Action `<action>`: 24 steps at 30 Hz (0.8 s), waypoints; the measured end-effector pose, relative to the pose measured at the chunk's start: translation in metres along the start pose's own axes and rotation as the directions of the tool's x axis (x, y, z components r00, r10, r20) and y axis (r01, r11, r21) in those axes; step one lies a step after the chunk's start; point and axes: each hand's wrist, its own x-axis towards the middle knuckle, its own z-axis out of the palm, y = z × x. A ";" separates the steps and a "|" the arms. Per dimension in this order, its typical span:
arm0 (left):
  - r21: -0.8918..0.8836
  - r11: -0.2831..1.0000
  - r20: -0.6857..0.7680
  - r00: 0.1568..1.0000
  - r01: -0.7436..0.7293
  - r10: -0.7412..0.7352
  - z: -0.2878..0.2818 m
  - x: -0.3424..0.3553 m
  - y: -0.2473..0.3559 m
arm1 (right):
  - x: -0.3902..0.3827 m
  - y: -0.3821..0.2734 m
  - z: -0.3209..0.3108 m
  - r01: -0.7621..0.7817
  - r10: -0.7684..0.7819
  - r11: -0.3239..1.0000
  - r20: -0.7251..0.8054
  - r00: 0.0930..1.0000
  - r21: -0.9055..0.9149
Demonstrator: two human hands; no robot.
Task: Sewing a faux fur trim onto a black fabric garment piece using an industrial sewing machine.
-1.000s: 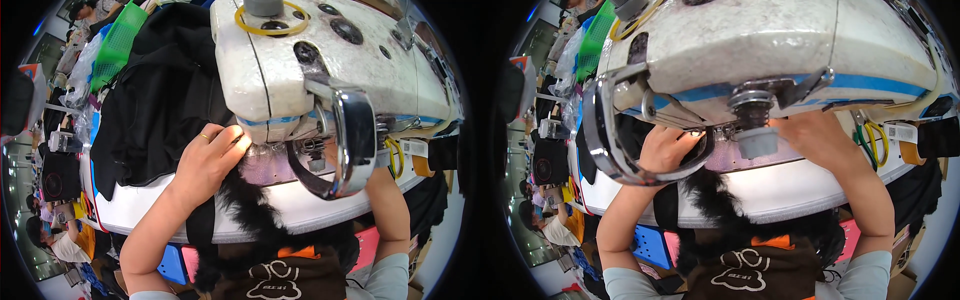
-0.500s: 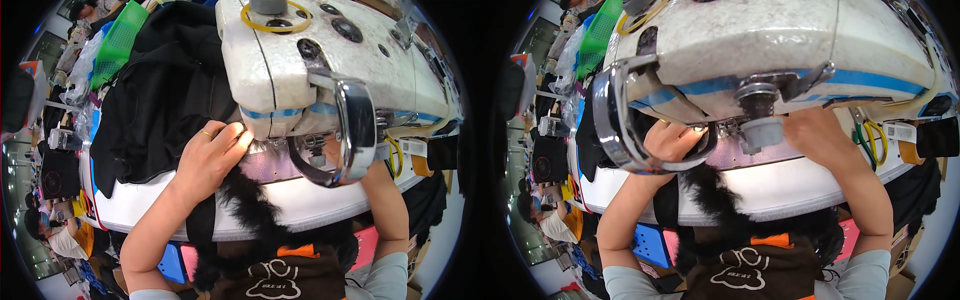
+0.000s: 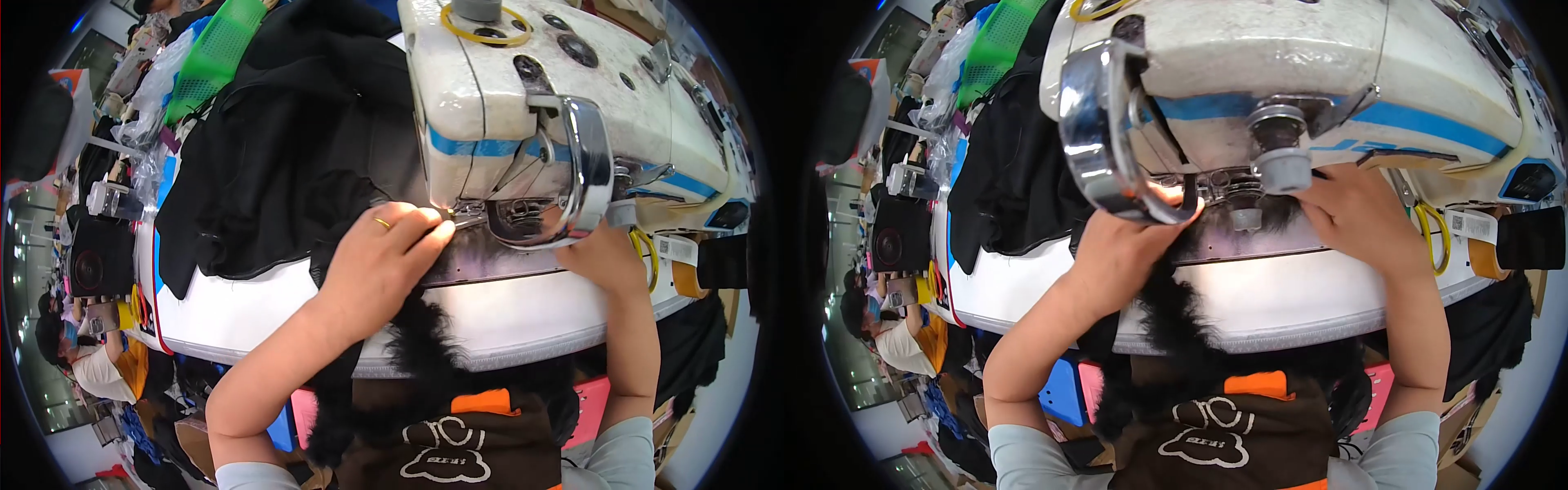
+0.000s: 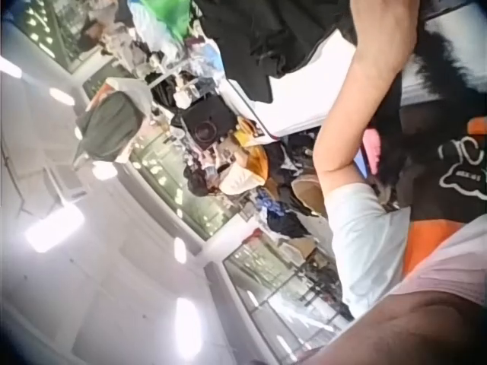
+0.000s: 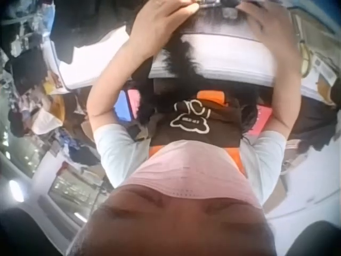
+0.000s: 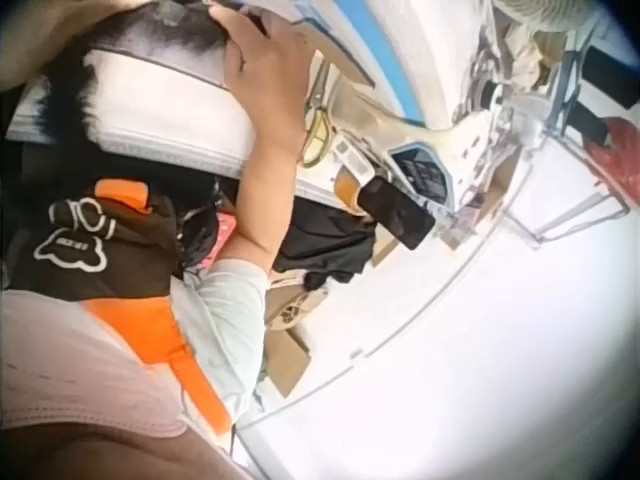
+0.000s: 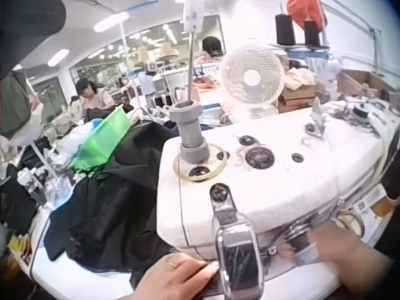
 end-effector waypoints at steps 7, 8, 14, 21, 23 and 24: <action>-0.002 0.998 -0.003 0.998 0.058 -0.058 0.007 -0.002 0.004 | 0.000 -0.002 0.034 0.016 -0.013 1.000 0.124 0.992 -0.020; 0.029 0.997 0.019 0.997 0.074 -0.075 0.006 -0.001 0.006 | -0.001 0.001 0.040 0.128 -0.132 0.989 0.037 0.991 0.079; 0.152 0.985 -0.003 0.997 0.075 -0.075 0.000 -0.011 0.005 | -0.001 0.005 0.041 0.127 -0.130 0.991 0.083 0.988 0.036; 0.206 0.978 0.062 0.998 -0.031 0.019 -0.002 -0.010 -0.008 | 0.004 0.000 0.037 0.223 -0.221 0.973 0.039 0.974 -0.052; 0.208 0.978 0.067 0.998 -0.033 0.020 -0.004 -0.012 -0.008 | 0.002 -0.001 0.034 0.154 -0.141 0.984 0.134 0.981 -0.089; 0.194 0.981 0.061 0.998 -0.027 0.015 -0.005 -0.012 -0.006 | 0.003 -0.001 0.032 0.156 -0.144 0.984 0.134 0.981 -0.087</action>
